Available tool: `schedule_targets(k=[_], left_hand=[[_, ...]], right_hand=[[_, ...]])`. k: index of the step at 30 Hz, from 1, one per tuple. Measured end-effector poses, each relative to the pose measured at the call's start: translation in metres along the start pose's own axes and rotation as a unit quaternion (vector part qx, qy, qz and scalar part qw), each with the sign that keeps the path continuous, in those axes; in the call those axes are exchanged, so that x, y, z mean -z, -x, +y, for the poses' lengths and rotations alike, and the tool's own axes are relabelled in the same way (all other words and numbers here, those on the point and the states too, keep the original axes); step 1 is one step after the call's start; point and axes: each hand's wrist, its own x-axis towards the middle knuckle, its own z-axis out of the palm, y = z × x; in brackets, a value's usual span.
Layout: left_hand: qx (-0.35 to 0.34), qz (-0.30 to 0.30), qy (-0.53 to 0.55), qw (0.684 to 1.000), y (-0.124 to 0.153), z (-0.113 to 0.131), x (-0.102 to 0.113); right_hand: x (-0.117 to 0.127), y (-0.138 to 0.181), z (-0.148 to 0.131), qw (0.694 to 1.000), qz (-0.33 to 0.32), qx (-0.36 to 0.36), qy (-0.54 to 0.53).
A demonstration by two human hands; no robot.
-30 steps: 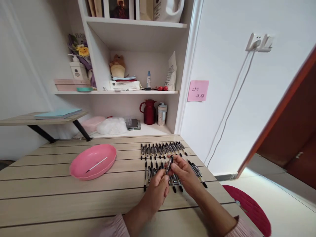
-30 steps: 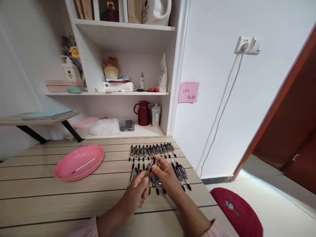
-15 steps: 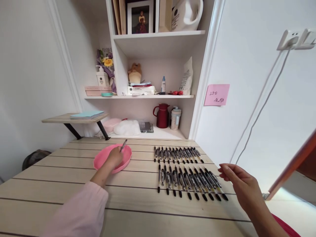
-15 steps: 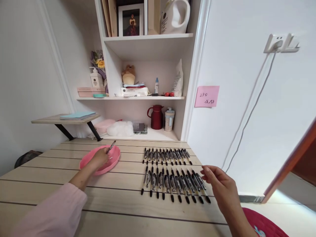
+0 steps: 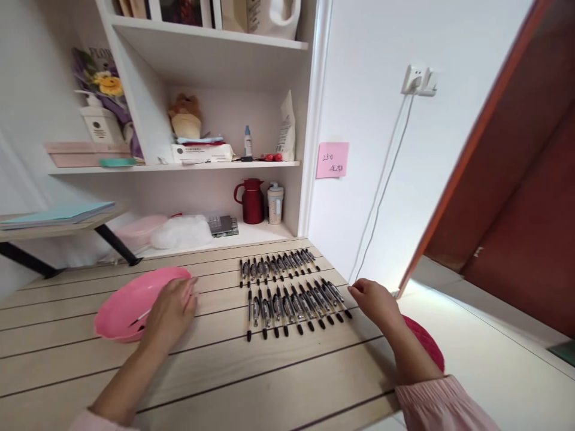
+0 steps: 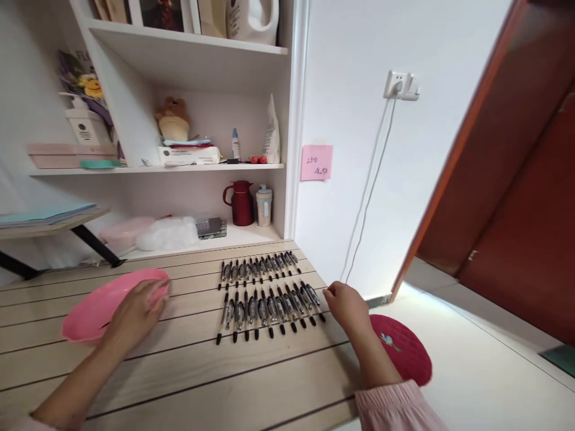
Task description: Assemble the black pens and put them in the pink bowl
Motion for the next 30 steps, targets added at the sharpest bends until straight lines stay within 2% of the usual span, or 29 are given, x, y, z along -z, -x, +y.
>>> schedule_targets(k=[5, 8, 12, 16, 19, 21, 23, 25, 28, 30], left_hand=[[-0.164, -0.03, 0.146, 0.975, 0.037, 0.065, -0.021], [-0.202, -0.066, 0.212, 0.954, 0.048, 0.088, -0.027], [-0.2, -0.086, 0.298, 0.929, 0.052, 0.111, -0.026], [-0.174, -0.118, 0.363, 0.908, 0.056, 0.125, -0.027], [-0.138, -0.155, 0.399, 0.893, 0.058, 0.133, -0.032], [-0.079, -0.182, 0.453, 0.869, 0.057, 0.139, -0.037], [0.01, -0.213, 0.537, 0.816, 0.056, 0.146, -0.042], [0.096, -0.234, 0.631, 0.733, 0.055, 0.153, -0.048], [0.185, -0.219, 0.732, 0.617, 0.055, 0.159, -0.054], [0.218, -0.199, 0.768, 0.568, 0.056, 0.157, -0.055]], right_hand=[[0.002, 0.02, -0.009, 0.995, -0.067, 0.019, 0.074], [-0.004, 0.024, -0.009, 0.993, -0.076, 0.014, 0.09], [-0.011, 0.026, -0.005, 0.994, -0.077, 0.015, 0.07], [-0.008, 0.025, 0.0, 0.999, -0.052, 0.01, 0.009], [-0.004, 0.027, -0.004, 0.997, -0.012, -0.002, -0.079], [-0.005, 0.036, -0.016, 0.983, -0.012, 0.004, -0.181], [-0.012, 0.053, -0.034, 0.949, -0.061, 0.03, -0.308], [-0.023, 0.075, -0.055, 0.905, -0.12, 0.072, -0.402], [-0.034, 0.099, -0.078, 0.869, -0.165, 0.142, -0.444], [-0.033, 0.098, -0.079, 0.857, -0.212, 0.169, -0.438]])
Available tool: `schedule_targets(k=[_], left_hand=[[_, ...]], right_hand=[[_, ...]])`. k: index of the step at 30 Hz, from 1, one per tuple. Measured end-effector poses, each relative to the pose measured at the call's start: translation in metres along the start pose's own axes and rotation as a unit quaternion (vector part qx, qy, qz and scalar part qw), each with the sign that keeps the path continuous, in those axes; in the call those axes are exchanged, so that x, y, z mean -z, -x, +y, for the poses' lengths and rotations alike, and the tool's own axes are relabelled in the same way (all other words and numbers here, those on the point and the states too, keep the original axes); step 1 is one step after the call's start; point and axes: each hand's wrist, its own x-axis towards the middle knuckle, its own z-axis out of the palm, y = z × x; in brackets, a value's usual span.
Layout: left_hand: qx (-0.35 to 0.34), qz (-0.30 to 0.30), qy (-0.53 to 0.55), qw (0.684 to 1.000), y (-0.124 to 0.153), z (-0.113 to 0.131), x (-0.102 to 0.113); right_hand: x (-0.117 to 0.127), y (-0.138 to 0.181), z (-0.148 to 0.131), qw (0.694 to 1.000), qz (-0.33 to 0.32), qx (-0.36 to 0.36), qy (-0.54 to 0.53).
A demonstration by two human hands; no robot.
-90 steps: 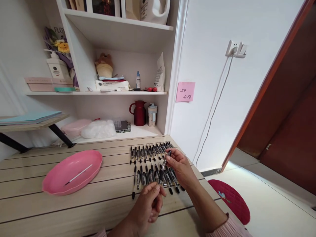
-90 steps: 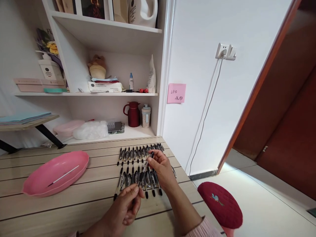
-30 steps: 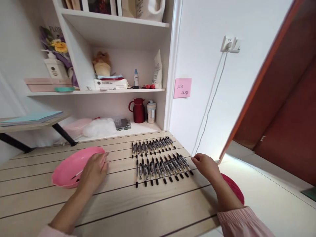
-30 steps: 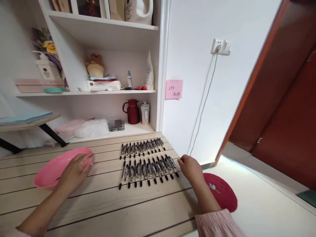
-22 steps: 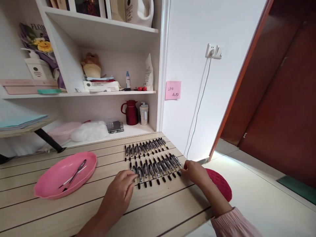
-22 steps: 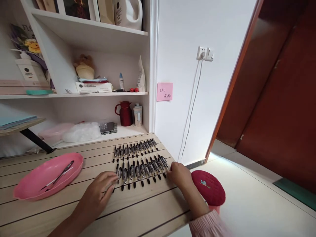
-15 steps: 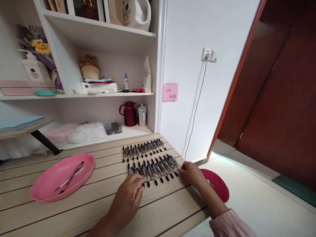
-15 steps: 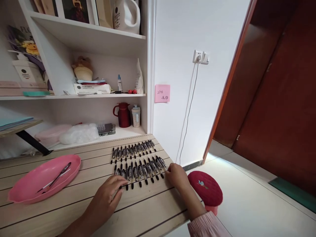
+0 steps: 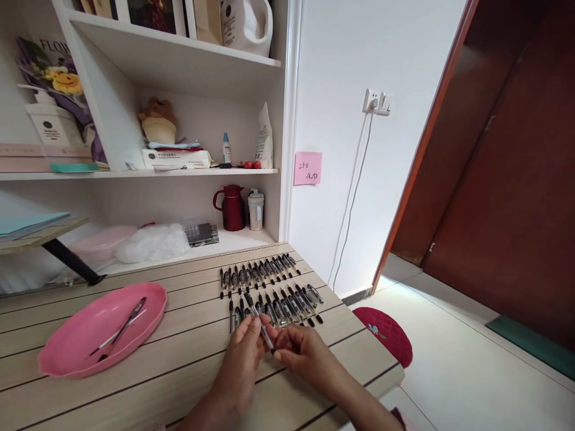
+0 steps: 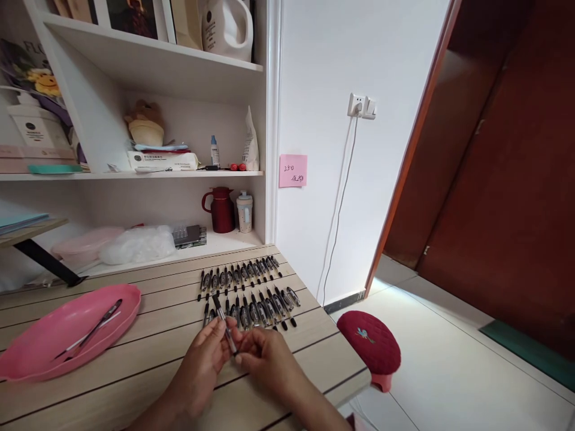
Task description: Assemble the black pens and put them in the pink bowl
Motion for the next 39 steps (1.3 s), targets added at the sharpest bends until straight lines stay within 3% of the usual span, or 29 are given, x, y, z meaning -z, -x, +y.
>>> schedule_targets(k=[2, 4, 6, 7, 10, 18, 23, 27, 29, 31, 34, 39], left_hand=[[0.013, 0.002, 0.034, 0.999, 0.001, 0.001, 0.004], [0.038, -0.003, 0.034, 0.999, 0.003, 0.001, 0.009], [0.063, -0.005, 0.021, 0.998, 0.004, 0.0, 0.011], [0.072, -0.007, 0.016, 0.997, 0.004, -0.001, 0.012], [0.088, -0.024, 0.002, 0.996, 0.005, -0.004, 0.011], [0.085, -0.059, -0.063, 0.993, 0.008, -0.007, 0.011], [0.079, -0.081, -0.12, 0.986, 0.006, -0.009, 0.013], [0.081, -0.113, -0.159, 0.977, 0.007, -0.012, 0.013], [0.081, -0.121, -0.169, 0.975, 0.007, -0.013, 0.013], [0.08, -0.126, -0.173, 0.973, 0.008, -0.013, 0.013], [0.078, -0.13, -0.178, 0.972, 0.008, -0.013, 0.013], [0.072, -0.13, -0.186, 0.971, 0.009, -0.011, 0.011]], right_hand=[[0.021, -0.007, 0.0, 0.999, -0.006, -0.024, 0.037], [0.053, -0.02, 0.003, 0.984, 0.095, -0.069, 0.135], [0.084, -0.033, 0.008, 0.932, 0.199, -0.118, 0.277], [0.095, -0.039, 0.013, 0.906, 0.221, -0.137, 0.335], [0.108, -0.05, 0.028, 0.872, 0.206, -0.165, 0.412], [0.102, -0.051, 0.045, 0.857, 0.172, -0.176, 0.452], [0.11, -0.037, 0.034, 0.897, 0.219, -0.158, 0.349], [0.09, -0.029, 0.01, 0.967, 0.214, -0.13, 0.043], [0.073, -0.027, -0.004, 0.971, 0.178, -0.108, -0.114], [0.057, -0.027, -0.017, 0.962, 0.159, -0.087, -0.205], [0.041, -0.031, -0.028, 0.952, 0.155, -0.063, -0.255], [0.029, -0.036, -0.032, 0.964, 0.123, -0.037, -0.233]])
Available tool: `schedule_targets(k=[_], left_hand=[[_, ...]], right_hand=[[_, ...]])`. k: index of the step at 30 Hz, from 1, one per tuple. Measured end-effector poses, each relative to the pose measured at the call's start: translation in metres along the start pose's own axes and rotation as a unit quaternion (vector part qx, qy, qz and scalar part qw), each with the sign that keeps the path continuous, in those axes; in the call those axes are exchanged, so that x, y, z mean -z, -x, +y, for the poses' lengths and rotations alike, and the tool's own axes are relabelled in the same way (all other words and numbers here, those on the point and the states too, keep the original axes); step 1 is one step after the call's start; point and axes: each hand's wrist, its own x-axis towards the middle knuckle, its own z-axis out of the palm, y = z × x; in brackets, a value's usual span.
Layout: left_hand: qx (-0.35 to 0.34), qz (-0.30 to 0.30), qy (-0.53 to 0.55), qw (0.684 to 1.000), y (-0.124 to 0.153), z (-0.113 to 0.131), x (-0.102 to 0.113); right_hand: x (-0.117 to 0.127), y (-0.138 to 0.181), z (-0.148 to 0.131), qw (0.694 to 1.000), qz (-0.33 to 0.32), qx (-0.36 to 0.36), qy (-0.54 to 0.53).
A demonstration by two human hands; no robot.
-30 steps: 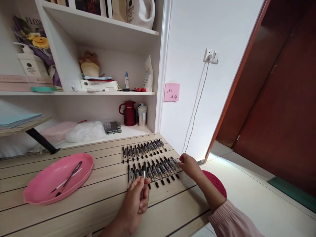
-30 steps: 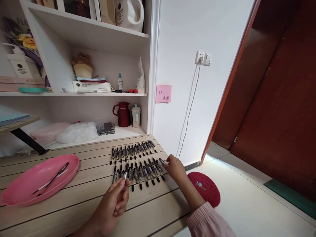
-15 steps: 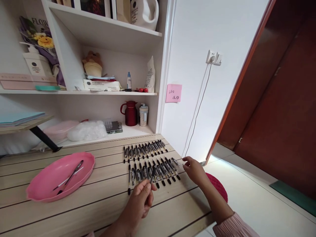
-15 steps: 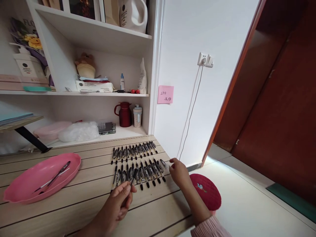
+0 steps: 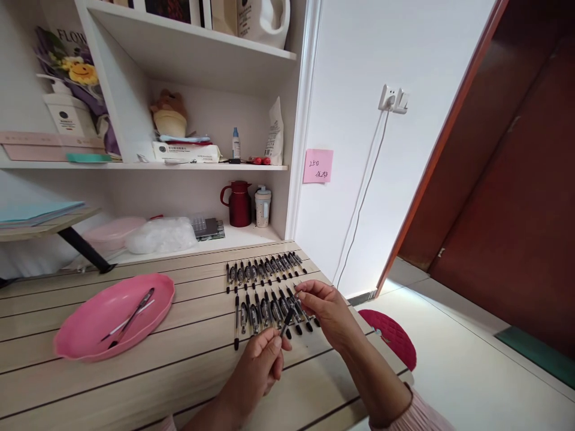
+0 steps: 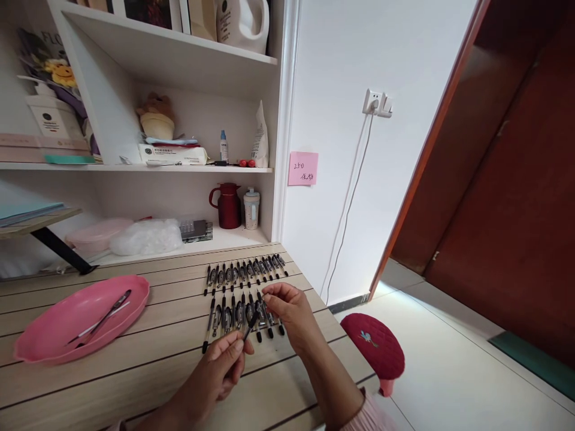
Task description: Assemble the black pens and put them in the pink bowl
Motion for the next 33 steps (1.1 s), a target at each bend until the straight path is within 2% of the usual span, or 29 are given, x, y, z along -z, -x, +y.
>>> schedule_targets(k=[8, 22, 29, 33], left_hand=[[-0.001, 0.003, 0.004, 1.0, 0.0, 0.0, 0.001], [-0.025, 0.006, -0.018, 1.0, 0.005, 0.008, -0.004], [-0.071, 0.057, -0.092, 0.992, 0.003, 0.003, -0.002], [-0.058, 0.039, -0.07, 0.995, 0.003, 0.001, -0.002]], right_hand=[[-0.006, 0.007, -0.002, 0.999, -0.034, -0.021, 0.001], [0.0, 0.009, -0.007, 0.99, -0.091, -0.105, -0.002], [-0.003, 0.01, -0.001, 0.995, -0.057, -0.07, 0.051], [-0.004, 0.012, -0.002, 0.993, -0.077, -0.078, 0.038]])
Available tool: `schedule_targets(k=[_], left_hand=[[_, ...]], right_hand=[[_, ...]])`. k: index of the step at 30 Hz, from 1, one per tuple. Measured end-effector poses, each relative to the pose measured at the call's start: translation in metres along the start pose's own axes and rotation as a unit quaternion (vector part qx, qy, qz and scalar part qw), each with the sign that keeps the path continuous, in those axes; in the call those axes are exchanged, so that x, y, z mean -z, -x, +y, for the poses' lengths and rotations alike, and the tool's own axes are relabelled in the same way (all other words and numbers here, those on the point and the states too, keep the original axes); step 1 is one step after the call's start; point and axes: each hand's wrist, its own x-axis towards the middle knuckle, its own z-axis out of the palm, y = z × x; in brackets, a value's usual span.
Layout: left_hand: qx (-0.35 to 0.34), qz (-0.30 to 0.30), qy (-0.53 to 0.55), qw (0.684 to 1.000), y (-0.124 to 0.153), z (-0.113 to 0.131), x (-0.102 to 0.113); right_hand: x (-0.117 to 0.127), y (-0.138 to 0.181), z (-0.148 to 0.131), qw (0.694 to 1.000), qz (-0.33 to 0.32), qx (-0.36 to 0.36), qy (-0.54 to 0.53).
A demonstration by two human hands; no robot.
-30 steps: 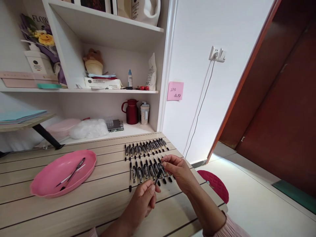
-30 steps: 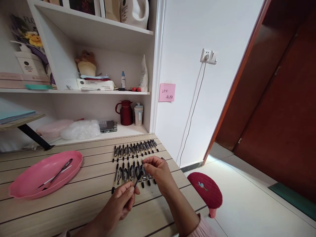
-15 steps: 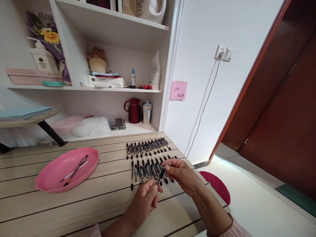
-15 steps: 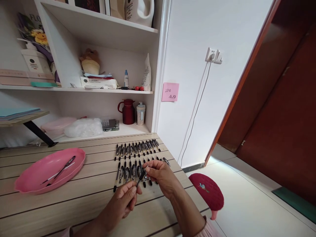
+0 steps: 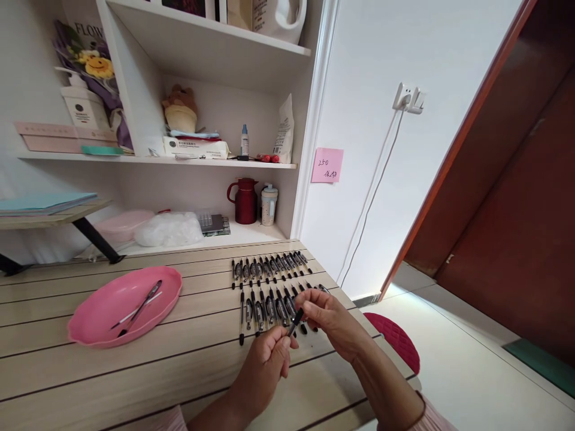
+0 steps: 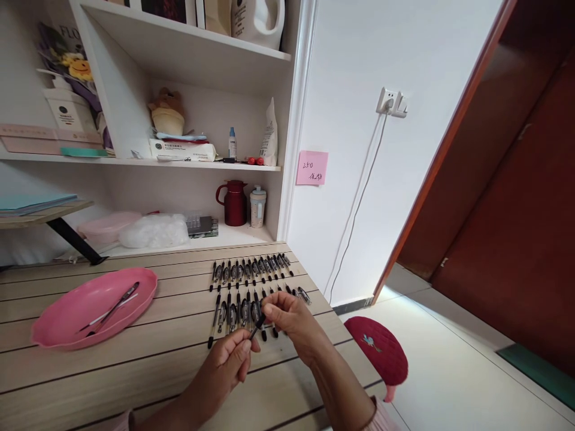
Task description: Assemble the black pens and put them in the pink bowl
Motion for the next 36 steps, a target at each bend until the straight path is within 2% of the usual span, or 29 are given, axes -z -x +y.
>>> schedule_targets(k=[4, 8, 12, 17, 21, 26, 30, 34, 36], left_hand=[[0.014, -0.005, 0.018, 1.0, 0.0, 0.0, 0.0], [0.015, -0.002, 0.033, 0.999, 0.0, 0.002, -0.001], [0.013, 0.001, 0.045, 0.999, 0.001, 0.005, -0.002], [0.017, -0.001, 0.04, 0.999, 0.0, 0.005, -0.001], [0.022, -0.006, 0.043, 0.999, -0.001, 0.005, 0.0], [0.025, -0.003, 0.044, 0.999, -0.001, 0.005, 0.0], [0.026, -0.005, 0.046, 0.999, -0.001, 0.006, 0.0], [0.029, -0.013, 0.045, 0.998, -0.001, 0.005, 0.0], [0.029, -0.014, 0.054, 0.998, -0.002, 0.004, 0.0]], right_hand=[[-0.001, -0.002, 0.003, 0.999, 0.02, 0.013, -0.04], [-0.004, -0.004, 0.007, 0.998, 0.046, 0.05, -0.012], [-0.005, -0.004, 0.008, 0.999, 0.023, 0.035, -0.031], [-0.006, -0.005, 0.012, 0.997, 0.043, 0.052, -0.042], [-0.008, -0.004, 0.014, 0.995, -0.002, 0.026, -0.093], [-0.01, -0.004, 0.015, 0.994, 0.036, 0.044, -0.092], [-0.01, -0.003, 0.013, 0.992, -0.015, 0.022, -0.12], [-0.009, -0.003, 0.015, 0.994, 0.028, 0.04, -0.101], [-0.008, -0.002, 0.016, 0.993, 0.019, 0.029, -0.109]])
